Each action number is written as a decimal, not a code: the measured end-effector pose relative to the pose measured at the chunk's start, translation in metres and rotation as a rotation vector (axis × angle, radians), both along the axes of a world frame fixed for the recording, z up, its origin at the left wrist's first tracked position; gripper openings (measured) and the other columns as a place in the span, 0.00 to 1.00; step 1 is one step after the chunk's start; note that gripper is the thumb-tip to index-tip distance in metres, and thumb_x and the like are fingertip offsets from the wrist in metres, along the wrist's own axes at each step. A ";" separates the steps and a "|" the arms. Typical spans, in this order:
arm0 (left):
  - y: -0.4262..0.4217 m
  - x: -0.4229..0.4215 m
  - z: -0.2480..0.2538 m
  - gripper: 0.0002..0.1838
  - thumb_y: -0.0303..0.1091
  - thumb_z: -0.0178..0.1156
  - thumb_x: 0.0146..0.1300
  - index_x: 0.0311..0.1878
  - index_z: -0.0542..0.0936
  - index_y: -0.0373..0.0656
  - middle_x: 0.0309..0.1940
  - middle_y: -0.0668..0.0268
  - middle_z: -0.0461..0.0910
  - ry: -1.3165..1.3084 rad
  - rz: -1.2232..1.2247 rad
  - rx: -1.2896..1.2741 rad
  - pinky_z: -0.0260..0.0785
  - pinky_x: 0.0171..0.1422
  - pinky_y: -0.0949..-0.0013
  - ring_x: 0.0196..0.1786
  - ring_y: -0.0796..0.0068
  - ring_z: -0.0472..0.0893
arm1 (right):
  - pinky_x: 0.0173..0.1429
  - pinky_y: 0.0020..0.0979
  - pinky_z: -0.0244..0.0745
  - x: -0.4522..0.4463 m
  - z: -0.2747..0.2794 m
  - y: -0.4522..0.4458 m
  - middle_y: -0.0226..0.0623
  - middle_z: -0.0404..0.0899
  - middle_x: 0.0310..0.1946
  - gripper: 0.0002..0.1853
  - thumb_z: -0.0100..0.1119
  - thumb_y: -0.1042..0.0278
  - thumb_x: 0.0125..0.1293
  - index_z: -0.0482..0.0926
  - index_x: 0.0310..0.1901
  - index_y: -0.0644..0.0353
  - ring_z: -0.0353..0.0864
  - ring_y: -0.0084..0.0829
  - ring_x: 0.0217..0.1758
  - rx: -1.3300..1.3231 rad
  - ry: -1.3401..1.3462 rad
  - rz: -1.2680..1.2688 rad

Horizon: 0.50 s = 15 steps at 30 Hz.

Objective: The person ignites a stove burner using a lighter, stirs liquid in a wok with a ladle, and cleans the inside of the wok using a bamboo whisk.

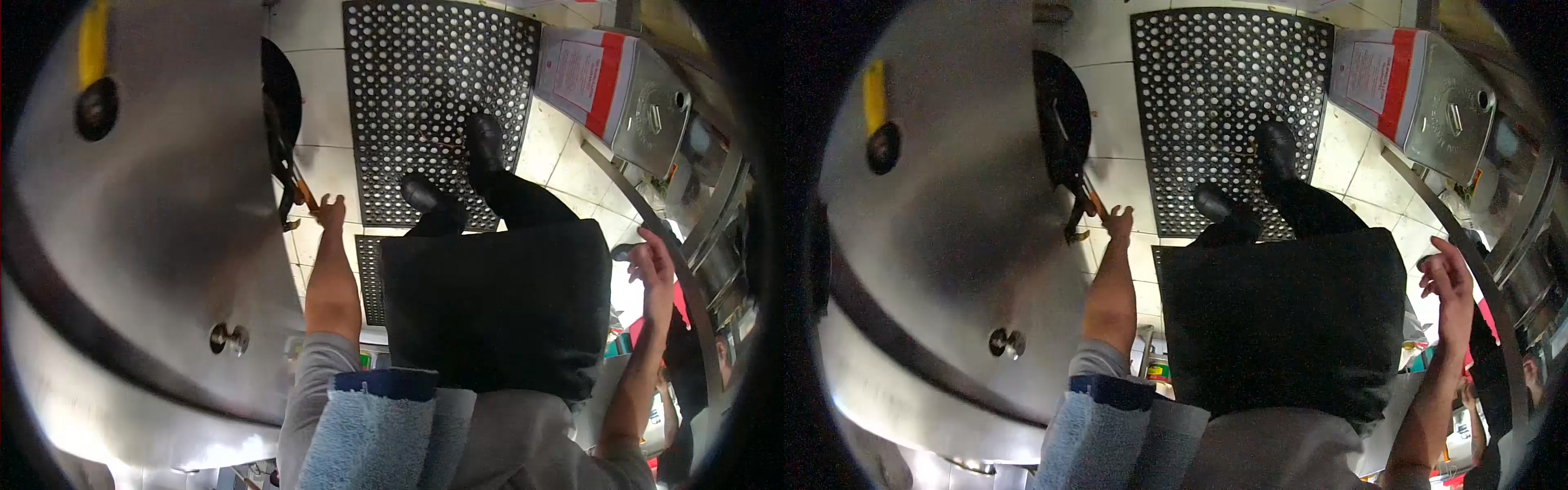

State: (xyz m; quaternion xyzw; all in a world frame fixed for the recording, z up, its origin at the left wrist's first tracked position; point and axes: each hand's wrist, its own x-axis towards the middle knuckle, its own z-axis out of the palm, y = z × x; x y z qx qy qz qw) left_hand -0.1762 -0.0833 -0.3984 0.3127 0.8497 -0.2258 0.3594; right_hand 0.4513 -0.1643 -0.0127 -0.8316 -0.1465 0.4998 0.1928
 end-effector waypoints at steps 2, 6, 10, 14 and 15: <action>-0.005 -0.019 -0.021 0.35 0.61 0.59 0.60 0.70 0.74 0.62 0.76 0.41 0.58 0.064 -0.099 -0.010 0.48 0.79 0.36 0.80 0.29 0.42 | 0.34 0.22 0.69 0.005 0.000 0.006 0.31 0.77 0.35 0.20 0.56 0.61 0.76 0.75 0.63 0.63 0.75 0.19 0.32 0.035 -0.025 0.026; -0.033 -0.075 -0.081 0.23 0.53 0.67 0.59 0.56 0.85 0.57 0.62 0.46 0.70 -0.076 0.163 0.160 0.69 0.68 0.49 0.62 0.49 0.73 | 0.32 0.19 0.66 0.007 -0.002 0.023 0.28 0.77 0.34 0.21 0.56 0.62 0.76 0.74 0.65 0.65 0.74 0.16 0.31 0.062 -0.089 0.034; 0.009 0.047 0.014 0.18 0.42 0.70 0.58 0.52 0.86 0.48 0.42 0.56 0.74 -0.318 -0.345 0.447 0.71 0.53 0.59 0.46 0.61 0.75 | 0.35 0.21 0.69 -0.014 0.009 0.044 0.28 0.77 0.35 0.21 0.56 0.65 0.75 0.74 0.65 0.65 0.75 0.17 0.33 0.038 -0.055 0.066; 0.083 0.130 0.047 0.16 0.38 0.68 0.62 0.52 0.84 0.44 0.30 0.62 0.74 -0.577 0.099 0.621 0.71 0.46 0.61 0.36 0.65 0.75 | 0.37 0.23 0.71 -0.035 0.032 0.055 0.29 0.78 0.38 0.20 0.58 0.68 0.74 0.75 0.64 0.64 0.76 0.20 0.36 0.041 0.063 0.195; 0.102 0.152 0.065 0.16 0.37 0.66 0.63 0.52 0.83 0.43 0.30 0.62 0.75 -0.656 0.304 0.633 0.72 0.44 0.62 0.34 0.66 0.76 | 0.38 0.23 0.71 -0.040 0.037 0.054 0.29 0.78 0.37 0.20 0.58 0.69 0.74 0.75 0.64 0.63 0.76 0.20 0.36 0.045 0.092 0.202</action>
